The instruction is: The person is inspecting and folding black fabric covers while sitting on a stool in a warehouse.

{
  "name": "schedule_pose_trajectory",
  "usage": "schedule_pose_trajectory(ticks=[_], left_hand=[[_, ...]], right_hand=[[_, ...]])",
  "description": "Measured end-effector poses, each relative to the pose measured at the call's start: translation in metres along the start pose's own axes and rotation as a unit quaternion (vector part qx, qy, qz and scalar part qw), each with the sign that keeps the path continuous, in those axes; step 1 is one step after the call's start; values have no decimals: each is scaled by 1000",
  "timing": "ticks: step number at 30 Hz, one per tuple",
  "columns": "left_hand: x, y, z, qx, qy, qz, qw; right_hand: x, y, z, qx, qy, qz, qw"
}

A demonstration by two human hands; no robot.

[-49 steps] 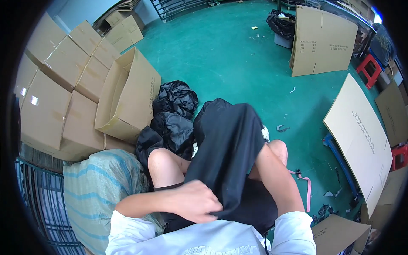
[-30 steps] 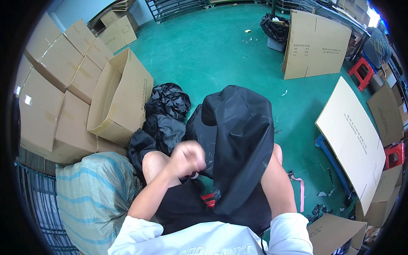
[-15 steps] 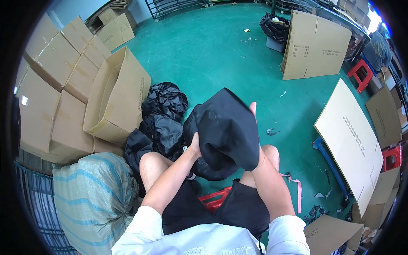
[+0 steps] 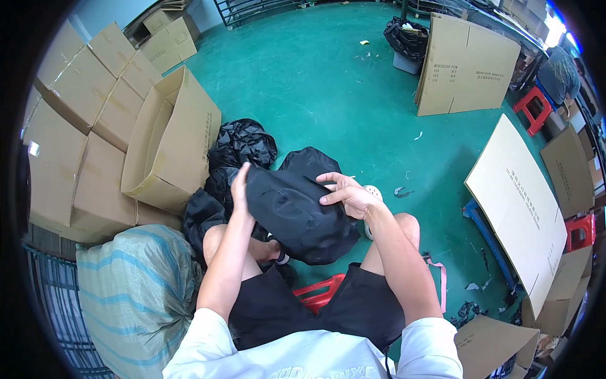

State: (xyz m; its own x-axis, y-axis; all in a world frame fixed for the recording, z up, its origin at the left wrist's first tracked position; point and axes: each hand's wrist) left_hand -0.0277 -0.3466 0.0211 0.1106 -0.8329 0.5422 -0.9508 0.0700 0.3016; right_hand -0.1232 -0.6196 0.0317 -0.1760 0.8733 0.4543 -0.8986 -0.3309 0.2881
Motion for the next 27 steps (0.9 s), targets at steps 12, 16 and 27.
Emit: schedule_pose_trajectory(ticks=[12,16,27], left_hand=[[-49,-3,-21,-20,232,151,961],[-4,30,-47,-54,251,126,958],[-37,27,-9,-166,128,45,977]], right_hand=[[26,-16,-17,23,-17,61,998],[11,8,19,-141,-231,-52,961],[7,16,28,-72,-219,-54,972]])
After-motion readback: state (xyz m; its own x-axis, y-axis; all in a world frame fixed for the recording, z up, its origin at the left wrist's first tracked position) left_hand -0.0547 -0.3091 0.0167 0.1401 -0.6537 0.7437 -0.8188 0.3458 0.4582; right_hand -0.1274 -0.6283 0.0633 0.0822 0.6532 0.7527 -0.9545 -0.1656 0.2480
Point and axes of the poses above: each hand's wrist, its own y-axis away from the middle knuckle, its own x-axis out of the palm, z = x × y, and after that the axes turned 2 degrees about -z, right-handed
